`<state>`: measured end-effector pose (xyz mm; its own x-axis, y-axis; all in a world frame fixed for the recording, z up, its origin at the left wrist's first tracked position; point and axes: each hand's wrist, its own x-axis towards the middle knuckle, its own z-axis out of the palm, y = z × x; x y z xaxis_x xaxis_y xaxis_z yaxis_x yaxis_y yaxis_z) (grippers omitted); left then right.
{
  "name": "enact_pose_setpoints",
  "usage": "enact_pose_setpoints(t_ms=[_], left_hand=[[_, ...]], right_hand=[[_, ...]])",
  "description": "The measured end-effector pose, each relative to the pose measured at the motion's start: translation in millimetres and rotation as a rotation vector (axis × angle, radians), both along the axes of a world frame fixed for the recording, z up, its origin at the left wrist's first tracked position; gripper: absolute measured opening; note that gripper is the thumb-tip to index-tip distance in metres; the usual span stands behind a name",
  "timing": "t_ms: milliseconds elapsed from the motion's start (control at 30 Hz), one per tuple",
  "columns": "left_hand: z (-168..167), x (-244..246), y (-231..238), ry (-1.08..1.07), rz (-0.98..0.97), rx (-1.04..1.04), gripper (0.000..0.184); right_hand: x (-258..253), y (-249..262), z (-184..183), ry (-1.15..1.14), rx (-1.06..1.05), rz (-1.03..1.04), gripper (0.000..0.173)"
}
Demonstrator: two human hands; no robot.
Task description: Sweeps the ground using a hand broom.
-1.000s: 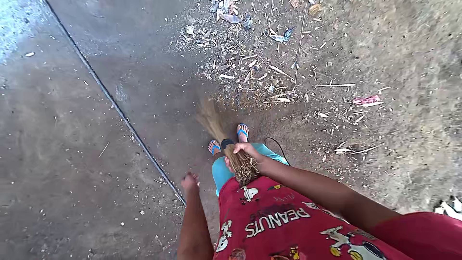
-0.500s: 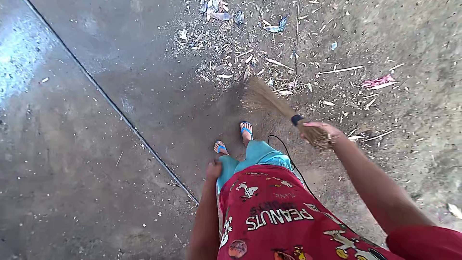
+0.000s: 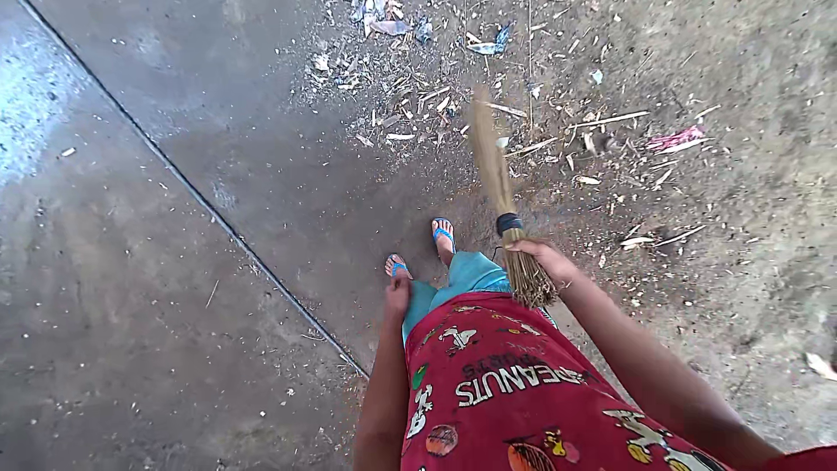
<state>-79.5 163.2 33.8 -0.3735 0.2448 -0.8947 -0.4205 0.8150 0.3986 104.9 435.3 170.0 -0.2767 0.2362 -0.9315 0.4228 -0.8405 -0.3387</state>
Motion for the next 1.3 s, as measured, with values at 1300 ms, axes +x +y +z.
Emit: enact_pose_setpoints(t_ms=[1300], left_hand=[[35,-21,28,0.056,-0.082,-0.071,0.037]], right_hand=[[-26,-2,-30,0.236,-0.365,0.137,0.024]])
